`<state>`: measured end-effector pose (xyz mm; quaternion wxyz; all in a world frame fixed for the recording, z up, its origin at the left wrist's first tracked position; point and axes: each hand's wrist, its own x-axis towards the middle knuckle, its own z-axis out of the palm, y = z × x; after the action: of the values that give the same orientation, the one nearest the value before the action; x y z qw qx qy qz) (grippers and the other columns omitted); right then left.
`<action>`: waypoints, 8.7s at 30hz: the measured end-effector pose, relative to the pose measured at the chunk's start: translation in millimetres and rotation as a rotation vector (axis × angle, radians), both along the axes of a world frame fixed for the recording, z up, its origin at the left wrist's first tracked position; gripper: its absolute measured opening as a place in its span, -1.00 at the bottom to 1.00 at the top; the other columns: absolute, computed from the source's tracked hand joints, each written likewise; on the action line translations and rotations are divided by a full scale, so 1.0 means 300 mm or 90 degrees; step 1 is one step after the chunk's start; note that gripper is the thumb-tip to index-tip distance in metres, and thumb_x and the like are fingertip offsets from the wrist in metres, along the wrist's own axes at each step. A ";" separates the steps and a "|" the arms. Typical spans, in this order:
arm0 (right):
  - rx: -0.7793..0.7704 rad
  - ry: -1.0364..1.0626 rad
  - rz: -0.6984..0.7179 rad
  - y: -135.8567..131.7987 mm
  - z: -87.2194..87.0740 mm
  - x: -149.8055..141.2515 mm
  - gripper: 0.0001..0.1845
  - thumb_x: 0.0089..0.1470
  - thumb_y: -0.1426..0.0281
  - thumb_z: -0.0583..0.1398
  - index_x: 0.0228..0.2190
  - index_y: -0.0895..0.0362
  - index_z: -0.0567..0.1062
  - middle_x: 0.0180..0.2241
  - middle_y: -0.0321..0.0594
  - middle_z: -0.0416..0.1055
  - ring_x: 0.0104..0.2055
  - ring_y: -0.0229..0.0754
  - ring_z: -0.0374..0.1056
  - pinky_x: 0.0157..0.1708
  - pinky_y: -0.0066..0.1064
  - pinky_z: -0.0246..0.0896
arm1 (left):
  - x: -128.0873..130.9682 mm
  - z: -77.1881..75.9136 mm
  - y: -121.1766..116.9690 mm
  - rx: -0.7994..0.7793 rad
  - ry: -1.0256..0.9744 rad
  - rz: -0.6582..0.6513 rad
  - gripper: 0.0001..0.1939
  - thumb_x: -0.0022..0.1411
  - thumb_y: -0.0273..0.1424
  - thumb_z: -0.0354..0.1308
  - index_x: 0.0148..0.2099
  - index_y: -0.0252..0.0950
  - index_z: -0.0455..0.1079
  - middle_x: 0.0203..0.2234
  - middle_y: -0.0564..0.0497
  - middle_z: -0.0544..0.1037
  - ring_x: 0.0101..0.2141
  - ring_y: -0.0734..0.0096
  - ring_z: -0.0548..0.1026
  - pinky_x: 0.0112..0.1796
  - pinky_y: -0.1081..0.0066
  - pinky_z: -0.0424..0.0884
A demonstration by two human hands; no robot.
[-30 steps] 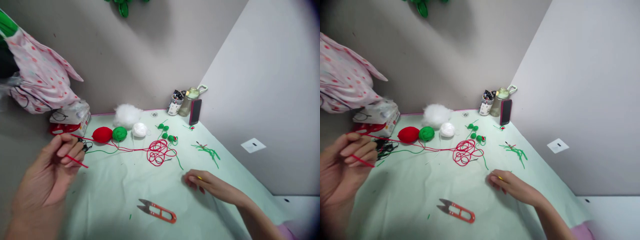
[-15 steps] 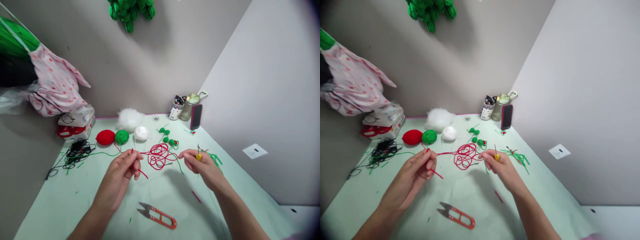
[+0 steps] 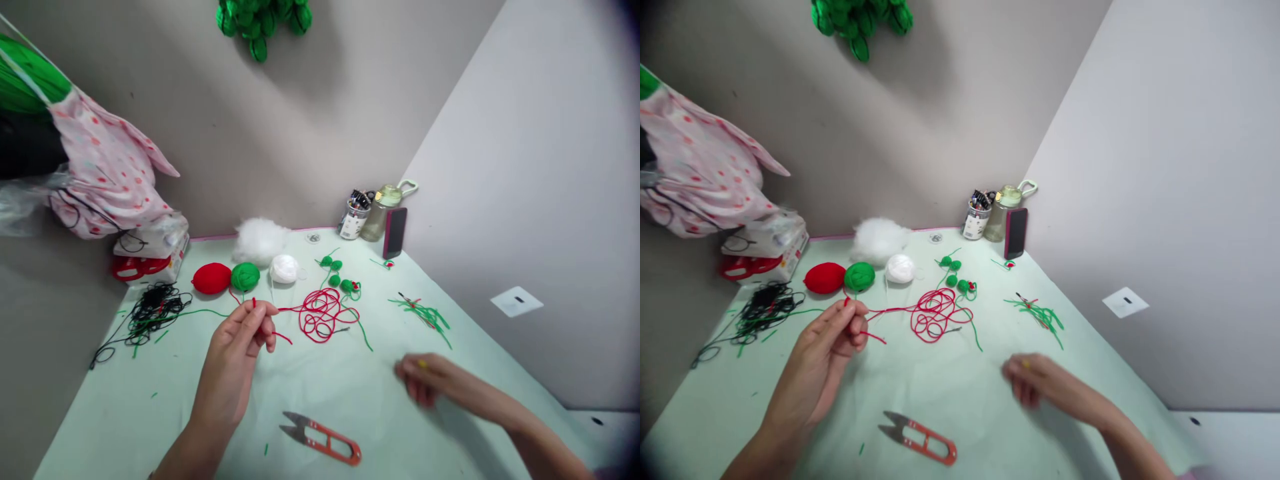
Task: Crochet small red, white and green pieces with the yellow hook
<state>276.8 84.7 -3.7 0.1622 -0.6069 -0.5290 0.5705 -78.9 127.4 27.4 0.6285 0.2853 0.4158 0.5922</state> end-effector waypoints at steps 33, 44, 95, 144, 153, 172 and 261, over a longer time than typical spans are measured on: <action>0.048 0.376 -0.036 0.137 0.057 -0.532 -0.62 -0.03 0.11 0.46 -0.47 0.15 0.57 -0.61 -0.38 0.42 -0.62 -0.41 -0.09 -0.58 -0.43 -0.26 | 0.078 -0.070 -0.027 0.161 0.353 -0.039 -0.89 0.09 -0.25 0.47 -0.46 -0.09 0.71 -0.37 -0.05 0.57 -0.29 0.19 0.52 -0.17 0.29 0.48; 0.030 0.394 -0.043 0.133 0.032 -0.525 -0.69 0.00 0.15 0.45 -0.48 0.14 0.61 -0.58 -0.37 0.45 -0.61 -0.41 -0.13 -0.58 -0.41 -0.30 | 0.056 -0.063 -0.017 0.078 0.323 -0.152 -0.84 0.27 -0.20 0.31 -0.28 -0.17 0.57 -0.42 0.03 0.62 -0.38 0.30 0.57 -0.29 0.35 0.48; 0.167 0.383 -0.380 0.092 0.028 -0.582 -0.62 -0.02 0.08 0.44 -0.44 0.15 0.59 -0.65 -0.46 0.17 -0.62 -0.41 -0.06 -0.61 -0.47 -0.17 | 0.147 -0.106 -0.063 0.005 0.130 -0.245 -0.83 0.26 -0.30 0.27 -0.37 -0.23 0.43 -0.53 0.12 0.48 -0.43 0.42 0.42 -0.29 0.42 0.31; 0.491 0.315 -0.245 0.034 0.053 -0.459 -0.72 0.37 0.21 0.20 -0.30 0.04 0.65 -0.33 -0.23 0.52 -0.31 -0.20 0.51 -0.24 -0.34 0.45 | 0.100 -0.067 -0.046 -0.032 0.029 -0.311 -0.77 0.18 -0.27 0.40 -0.38 -0.23 0.45 -0.40 0.05 0.48 -0.24 0.27 0.48 -0.12 0.31 0.33; 0.158 0.536 -0.307 0.066 0.059 -0.468 -0.65 -0.03 0.09 0.48 -0.40 0.08 0.62 -0.46 -0.31 0.46 -0.49 -0.29 0.37 -0.42 -0.42 0.38 | 0.101 -0.055 -0.053 -0.031 -0.056 -0.367 -0.80 0.22 -0.27 0.39 -0.34 -0.22 0.48 -0.35 0.01 0.61 -0.17 0.26 0.57 0.01 0.29 0.37; 0.298 0.514 -0.217 0.028 0.028 -0.499 -0.82 0.24 0.20 0.34 -0.25 -0.01 0.73 -0.35 -0.26 0.57 -0.42 -0.31 0.41 -0.35 -0.44 0.35 | 0.102 -0.049 -0.033 -0.066 -0.212 -0.307 -0.57 0.29 -0.07 0.33 -0.44 -0.26 0.35 -0.47 0.10 0.33 -0.40 0.42 0.34 -0.18 0.31 0.48; 0.832 0.038 -0.143 -0.013 0.027 -0.525 -0.58 0.24 0.58 0.27 0.01 -0.09 0.66 -0.10 -0.10 0.65 -0.11 -0.05 0.53 -0.16 -0.19 0.47 | 0.187 -0.058 -0.113 -0.104 -0.100 -0.222 -0.49 0.11 -0.36 0.52 0.12 -0.21 0.59 -0.48 0.19 0.35 -0.59 0.71 0.06 -0.58 0.61 0.01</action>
<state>119.4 80.7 4.6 0.5702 -0.4189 -0.6949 0.1285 -22.8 93.6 9.9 0.7731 0.2541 0.3565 0.4590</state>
